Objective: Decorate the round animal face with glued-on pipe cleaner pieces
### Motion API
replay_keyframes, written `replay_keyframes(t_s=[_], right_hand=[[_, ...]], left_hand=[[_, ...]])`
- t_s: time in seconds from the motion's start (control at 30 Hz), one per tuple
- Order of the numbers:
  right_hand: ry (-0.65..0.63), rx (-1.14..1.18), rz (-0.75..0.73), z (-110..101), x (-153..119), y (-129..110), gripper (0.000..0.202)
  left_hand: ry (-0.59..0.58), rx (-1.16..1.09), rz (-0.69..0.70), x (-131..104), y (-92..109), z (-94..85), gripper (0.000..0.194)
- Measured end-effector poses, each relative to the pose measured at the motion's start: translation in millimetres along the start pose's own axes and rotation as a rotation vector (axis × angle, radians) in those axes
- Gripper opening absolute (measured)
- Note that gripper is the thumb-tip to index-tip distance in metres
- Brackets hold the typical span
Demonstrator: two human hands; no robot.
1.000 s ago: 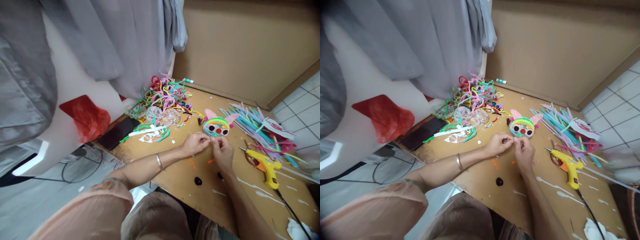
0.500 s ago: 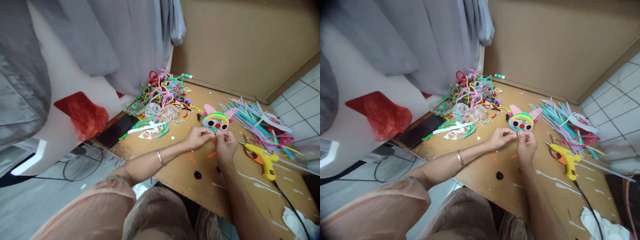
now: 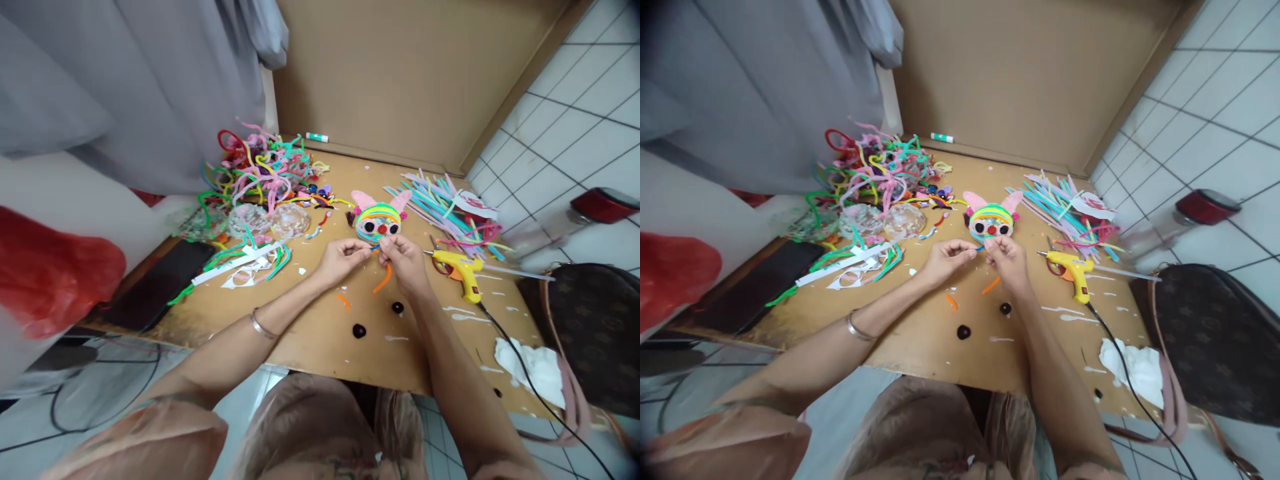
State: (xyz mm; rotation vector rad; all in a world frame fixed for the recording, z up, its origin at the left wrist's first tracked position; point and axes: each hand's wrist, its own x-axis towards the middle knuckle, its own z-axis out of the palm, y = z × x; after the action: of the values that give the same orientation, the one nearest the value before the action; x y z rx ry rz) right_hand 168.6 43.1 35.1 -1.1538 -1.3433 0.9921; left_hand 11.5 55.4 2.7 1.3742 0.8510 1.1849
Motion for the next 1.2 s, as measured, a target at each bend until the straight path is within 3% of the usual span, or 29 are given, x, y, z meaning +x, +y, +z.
replay_keyframes(t_s=[0.17, 0.33, 0.57, 0.73, 0.97, 1.2], right_hand=[[-0.096, -0.022, 0.086, -3, -2, -3, 0.046], [-0.124, -0.036, 0.072, -4, -2, -1, 0.031], [-0.111, -0.185, -0.065, 0, -4, 5, 0.020], [-0.100, -0.277, -0.105, -1, -4, 11, 0.020], [-0.076, -0.784, -0.290, 3, -8, 18, 0.016], [-0.099, -0.969, -0.251, 15, -17, 11, 0.022]], left_hand=[[0.136, 0.192, 0.195, -2, -2, -1.7, 0.019], [0.168, 0.400, 0.437, -5, -4, -7.3, 0.013], [0.183, 0.484, 0.496, -4, -5, -10.1, 0.015], [0.130, 0.557, 0.506, -6, -4, -9.5, 0.015], [0.066, 0.939, 0.556, -6, 0, -15.3, 0.025], [-0.064, 0.918, 0.492, -5, -7, -18.9, 0.026]])
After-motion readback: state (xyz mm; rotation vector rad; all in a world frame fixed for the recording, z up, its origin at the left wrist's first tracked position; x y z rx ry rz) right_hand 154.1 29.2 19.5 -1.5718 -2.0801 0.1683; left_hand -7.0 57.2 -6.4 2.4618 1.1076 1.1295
